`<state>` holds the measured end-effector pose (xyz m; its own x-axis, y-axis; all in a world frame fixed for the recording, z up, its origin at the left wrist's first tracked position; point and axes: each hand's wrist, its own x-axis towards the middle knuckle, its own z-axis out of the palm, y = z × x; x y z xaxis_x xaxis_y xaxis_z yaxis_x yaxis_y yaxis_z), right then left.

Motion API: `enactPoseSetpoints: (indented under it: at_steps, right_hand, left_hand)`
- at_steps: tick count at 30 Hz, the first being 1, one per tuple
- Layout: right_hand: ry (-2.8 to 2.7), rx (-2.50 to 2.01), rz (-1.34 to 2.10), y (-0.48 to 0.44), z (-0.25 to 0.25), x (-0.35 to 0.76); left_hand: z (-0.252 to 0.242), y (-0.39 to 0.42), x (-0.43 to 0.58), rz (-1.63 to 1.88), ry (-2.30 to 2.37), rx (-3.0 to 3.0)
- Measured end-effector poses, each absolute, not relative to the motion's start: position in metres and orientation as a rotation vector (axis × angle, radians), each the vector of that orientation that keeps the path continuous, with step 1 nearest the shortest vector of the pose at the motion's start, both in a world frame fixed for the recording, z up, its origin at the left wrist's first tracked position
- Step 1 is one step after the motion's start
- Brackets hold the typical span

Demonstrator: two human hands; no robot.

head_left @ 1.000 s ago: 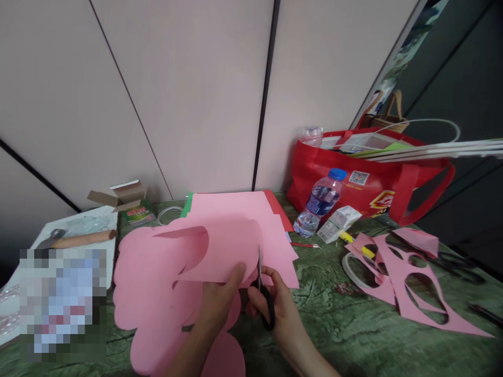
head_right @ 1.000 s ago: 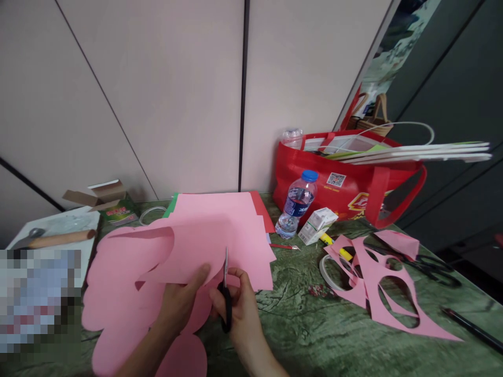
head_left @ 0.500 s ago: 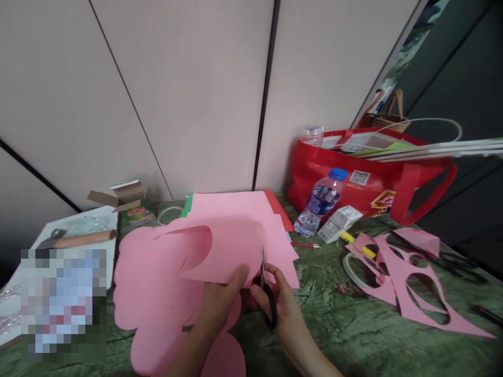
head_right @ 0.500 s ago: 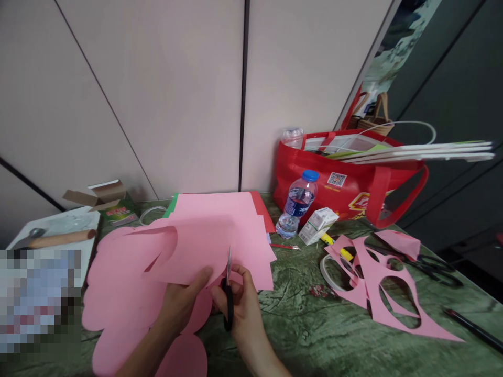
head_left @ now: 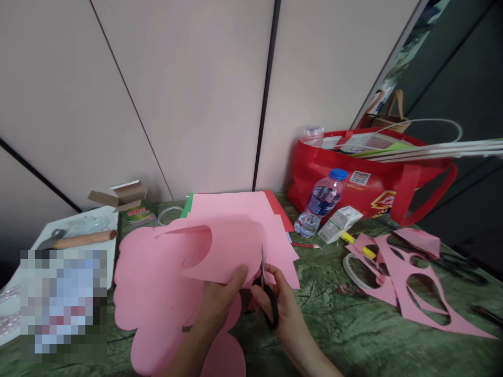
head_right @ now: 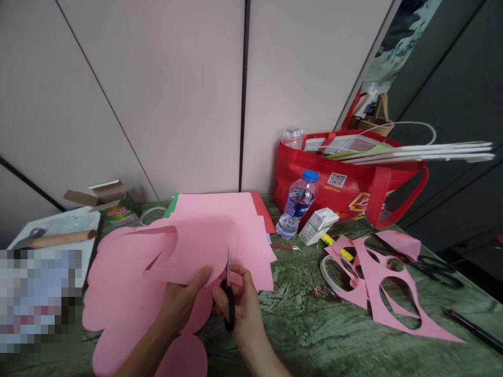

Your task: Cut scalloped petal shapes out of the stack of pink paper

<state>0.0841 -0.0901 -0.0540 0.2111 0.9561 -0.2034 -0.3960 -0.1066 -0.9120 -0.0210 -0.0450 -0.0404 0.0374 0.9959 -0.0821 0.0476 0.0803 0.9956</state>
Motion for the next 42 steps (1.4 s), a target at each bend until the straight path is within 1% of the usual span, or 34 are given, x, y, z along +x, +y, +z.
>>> enactPoseSetpoints:
  at_steps: [27,42]
  right_hand:
    - [-0.721,-1.125,1.281,-0.091,-0.063,0.085]
    - [-0.769,-1.154,1.247,-0.091,-0.063,0.085]
  left_hand:
    - [-0.046,-0.04,-0.019,1.234,1.067,1.108]
    - [-0.045,-0.04,-0.02,1.236,1.029,1.016]
